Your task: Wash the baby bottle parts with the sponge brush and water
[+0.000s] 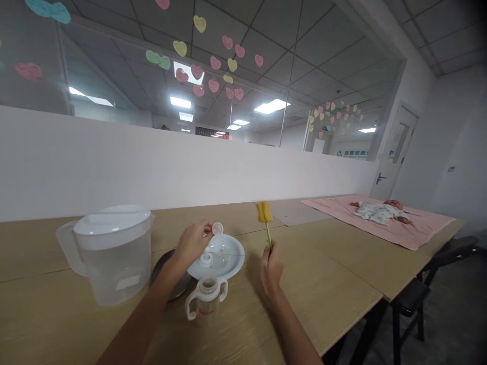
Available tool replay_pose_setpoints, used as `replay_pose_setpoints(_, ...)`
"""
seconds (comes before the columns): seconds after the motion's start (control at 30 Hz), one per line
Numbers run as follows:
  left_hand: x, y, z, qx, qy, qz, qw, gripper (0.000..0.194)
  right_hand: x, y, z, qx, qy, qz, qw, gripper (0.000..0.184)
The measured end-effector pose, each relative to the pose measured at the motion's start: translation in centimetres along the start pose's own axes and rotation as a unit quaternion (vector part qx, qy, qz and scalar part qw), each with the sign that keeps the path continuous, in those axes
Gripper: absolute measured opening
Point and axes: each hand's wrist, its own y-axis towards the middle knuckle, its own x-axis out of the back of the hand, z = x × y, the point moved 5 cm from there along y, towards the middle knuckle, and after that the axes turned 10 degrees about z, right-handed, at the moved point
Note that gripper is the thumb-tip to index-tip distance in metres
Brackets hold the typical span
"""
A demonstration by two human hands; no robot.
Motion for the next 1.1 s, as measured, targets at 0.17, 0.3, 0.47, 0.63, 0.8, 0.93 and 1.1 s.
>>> replay_pose_setpoints(0.17, 0.2, -0.6, -1.8, -0.027, -0.143, -0.014, 0.989, 0.013, -0.5, -2.2, 3.7, 0.229, 0.034, 0.073, 0.970, 0.027)
replay_pose_setpoints(0.3, 0.4, -0.9, -1.7, -0.004, -0.268, -0.026, 0.963, 0.020, -0.6, -2.4, 4.0, 0.229, 0.025, 0.066, 0.971, 0.025)
replay_pose_setpoints(0.47, 0.1, -0.9, -1.2, 0.033, -0.453, -0.028, 0.891, 0.032, -0.6, -2.1, 3.6, 0.200, 0.044, 0.072, 0.976, 0.029)
replay_pose_setpoints(0.63, -1.1, -0.9, -1.3, 0.072, -0.610, 0.001, 0.789, 0.016, -1.1, -2.4, 3.9, 0.233, 0.060, 0.089, 0.966, 0.039)
replay_pose_setpoints(0.8, -1.6, -0.9, -1.2, 0.130, -0.705, 0.027, 0.697, 0.012, -1.1, -2.1, 3.8, 0.235, 0.022, 0.083, 0.968, 0.045)
replay_pose_setpoints(0.93, -0.7, -1.0, -1.5, 0.143, -0.716, 0.011, 0.683, 0.017, -1.0, -1.8, 3.7, 0.246, 0.006, 0.071, 0.967, 0.047)
replay_pose_setpoints(1.1, 0.2, -1.1, -1.9, 0.126, -0.732, -0.019, 0.670, 0.020, -1.2, -1.8, 3.3, 0.252, -0.012, 0.074, 0.965, 0.048)
